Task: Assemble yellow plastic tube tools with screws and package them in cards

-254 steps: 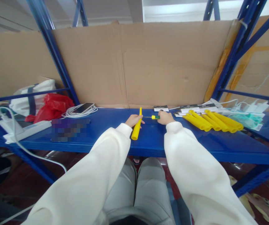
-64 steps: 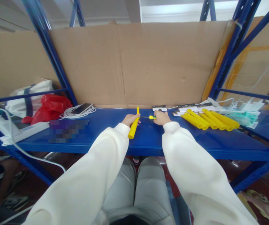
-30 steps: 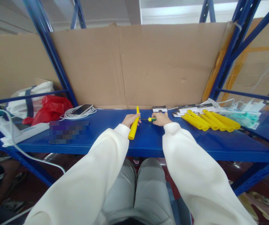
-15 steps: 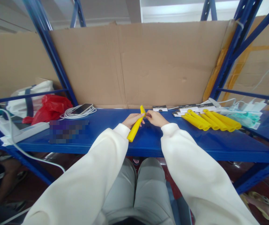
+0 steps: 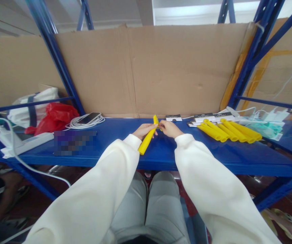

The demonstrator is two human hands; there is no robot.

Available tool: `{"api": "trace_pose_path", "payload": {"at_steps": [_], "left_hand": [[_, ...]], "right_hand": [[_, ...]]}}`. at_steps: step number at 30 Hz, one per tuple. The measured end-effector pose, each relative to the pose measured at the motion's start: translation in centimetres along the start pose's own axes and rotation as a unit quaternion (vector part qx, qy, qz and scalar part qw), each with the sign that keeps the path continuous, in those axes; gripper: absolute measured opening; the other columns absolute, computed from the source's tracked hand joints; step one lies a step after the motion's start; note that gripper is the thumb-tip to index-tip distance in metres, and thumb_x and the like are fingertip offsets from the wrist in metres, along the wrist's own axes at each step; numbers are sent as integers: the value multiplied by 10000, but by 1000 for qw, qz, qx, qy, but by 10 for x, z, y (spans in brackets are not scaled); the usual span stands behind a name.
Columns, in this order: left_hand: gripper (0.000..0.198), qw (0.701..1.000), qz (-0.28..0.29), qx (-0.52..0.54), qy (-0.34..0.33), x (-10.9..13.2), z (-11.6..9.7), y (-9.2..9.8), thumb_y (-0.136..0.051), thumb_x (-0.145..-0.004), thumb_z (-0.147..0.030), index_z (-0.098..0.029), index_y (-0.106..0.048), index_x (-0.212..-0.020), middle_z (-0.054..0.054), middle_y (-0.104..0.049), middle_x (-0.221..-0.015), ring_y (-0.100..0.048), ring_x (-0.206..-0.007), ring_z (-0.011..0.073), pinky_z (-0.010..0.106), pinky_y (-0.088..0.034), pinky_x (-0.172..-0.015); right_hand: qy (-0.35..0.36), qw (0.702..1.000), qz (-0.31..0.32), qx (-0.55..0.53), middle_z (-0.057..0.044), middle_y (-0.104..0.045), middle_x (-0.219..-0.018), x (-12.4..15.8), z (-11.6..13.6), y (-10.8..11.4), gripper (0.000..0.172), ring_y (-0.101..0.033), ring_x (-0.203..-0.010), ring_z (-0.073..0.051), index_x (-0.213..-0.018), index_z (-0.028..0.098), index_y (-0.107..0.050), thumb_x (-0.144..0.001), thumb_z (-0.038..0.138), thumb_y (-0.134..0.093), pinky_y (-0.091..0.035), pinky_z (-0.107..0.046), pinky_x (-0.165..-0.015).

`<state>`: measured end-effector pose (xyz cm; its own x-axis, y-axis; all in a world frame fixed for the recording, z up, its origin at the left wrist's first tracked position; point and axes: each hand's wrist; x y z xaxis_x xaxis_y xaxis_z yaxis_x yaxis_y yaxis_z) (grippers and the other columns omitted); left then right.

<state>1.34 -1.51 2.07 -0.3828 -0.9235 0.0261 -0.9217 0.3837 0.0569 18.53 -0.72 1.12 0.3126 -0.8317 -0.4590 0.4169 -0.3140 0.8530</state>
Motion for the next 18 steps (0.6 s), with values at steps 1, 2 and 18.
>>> {"api": "trace_pose_path", "payload": {"at_steps": [1, 2, 18], "left_hand": [[320, 1000, 1, -1, 2, 0, 0, 0, -757, -866, -405, -96, -726, -943, -2, -643, -501, -539, -380, 91, 202, -474, -467], [312, 1000, 1, -2, 4, 1, -1, -1, -750, -872, -401, -97, -725, -941, -3, -641, -497, -541, -382, 92, 203, -477, -470], [222, 994, -101, -13, 40, -6, 4, 3, -687, -927, -284, -73, -722, -985, -3, -627, -472, -516, -365, 97, 200, -441, -449]], "right_hand": [[-1, 1000, 2, 3, -108, -749, -964, 0, 0, 0, 173, -685, -867, -209, -938, 166, -666, -901, 103, -509, -498, -293, -790], [-2, 1000, 5, 5, -109, -749, -969, 0, 1, 1, 177, -684, -867, -207, -941, 164, -665, -905, 102, -503, -496, -288, -787], [-27, 999, 10, 16, -91, -738, -919, 0, -1, 0, 200, -662, -803, -191, -952, 164, -667, -907, 134, -475, -484, -285, -780]]}}
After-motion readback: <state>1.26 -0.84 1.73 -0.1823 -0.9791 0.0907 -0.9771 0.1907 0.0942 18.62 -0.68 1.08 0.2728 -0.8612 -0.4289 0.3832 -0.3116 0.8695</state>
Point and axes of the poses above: each hand's wrist, its own x-axis away from the middle knuckle, its own y-axis out of the back of the hand, z = x × y
